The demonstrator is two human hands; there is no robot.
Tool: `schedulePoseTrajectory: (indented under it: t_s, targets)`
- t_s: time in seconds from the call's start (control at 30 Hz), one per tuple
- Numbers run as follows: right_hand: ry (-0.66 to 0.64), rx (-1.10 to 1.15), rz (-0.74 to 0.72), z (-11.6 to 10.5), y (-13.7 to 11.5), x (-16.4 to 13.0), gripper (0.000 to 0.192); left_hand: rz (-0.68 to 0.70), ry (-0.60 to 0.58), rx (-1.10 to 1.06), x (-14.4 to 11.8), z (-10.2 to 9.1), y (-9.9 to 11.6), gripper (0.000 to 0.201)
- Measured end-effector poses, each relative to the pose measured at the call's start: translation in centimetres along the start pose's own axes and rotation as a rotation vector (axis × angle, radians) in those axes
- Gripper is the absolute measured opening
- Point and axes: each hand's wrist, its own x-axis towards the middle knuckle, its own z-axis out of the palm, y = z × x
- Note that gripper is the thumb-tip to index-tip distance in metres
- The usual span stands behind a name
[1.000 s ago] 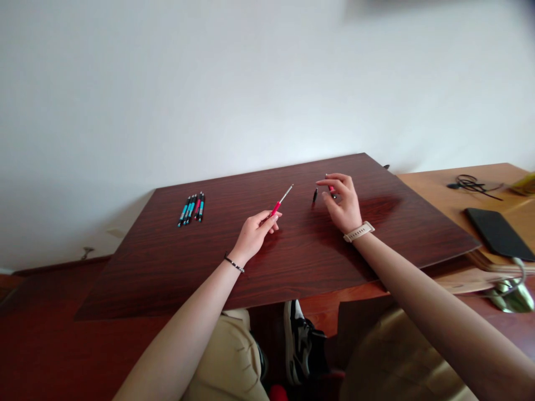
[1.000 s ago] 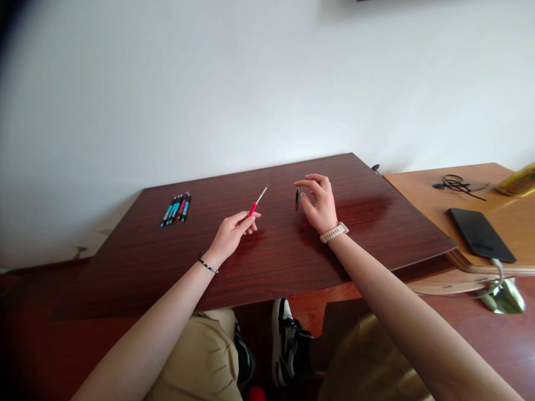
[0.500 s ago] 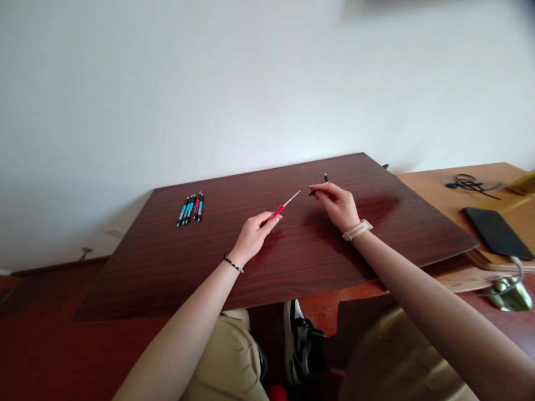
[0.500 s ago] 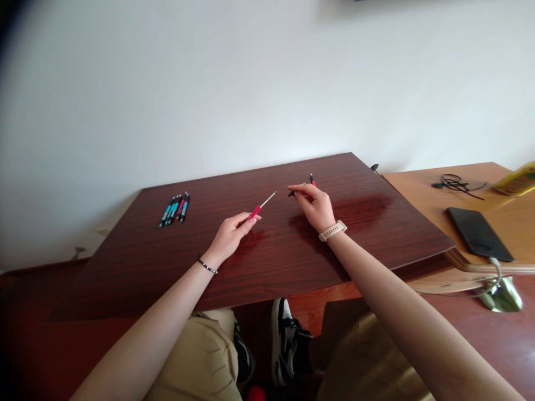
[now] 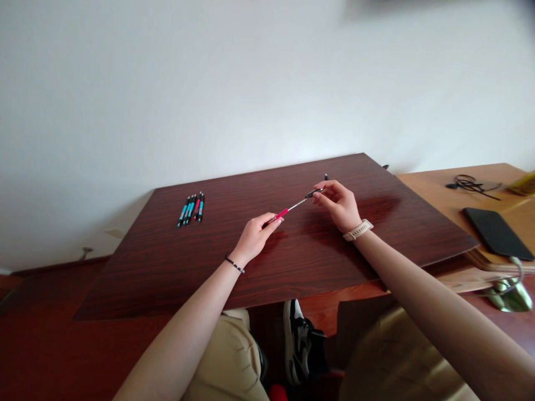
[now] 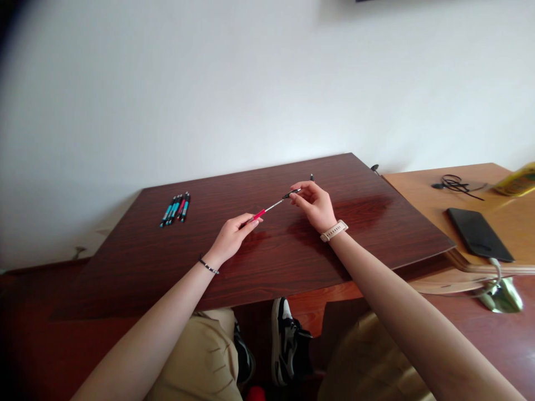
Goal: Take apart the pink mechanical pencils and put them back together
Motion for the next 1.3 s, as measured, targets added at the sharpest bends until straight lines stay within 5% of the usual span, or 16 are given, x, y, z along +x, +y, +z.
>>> schedulePoseTrajectory:
  t_s: [0.13,0.4,1.3]
  targets:
    - [-0.103,-0.002,-0.032,0.18,-0.39,-0.25,0.039,-0.008,0.000,-0.003,0.03,-0.01,0.14,0.038]
    - [0.091,-0.045,-0.069,-0.24,-0.10,-0.04,0.035,0.000,0.001,0.019,-0.04,-0.08,0.10,0.038]
    - [-0.077,-0.081,-0.052,-0.02,-0.27,-0.46,0.035,0.010,-0.010,0.028,0.06,0.07,0.09,0.037]
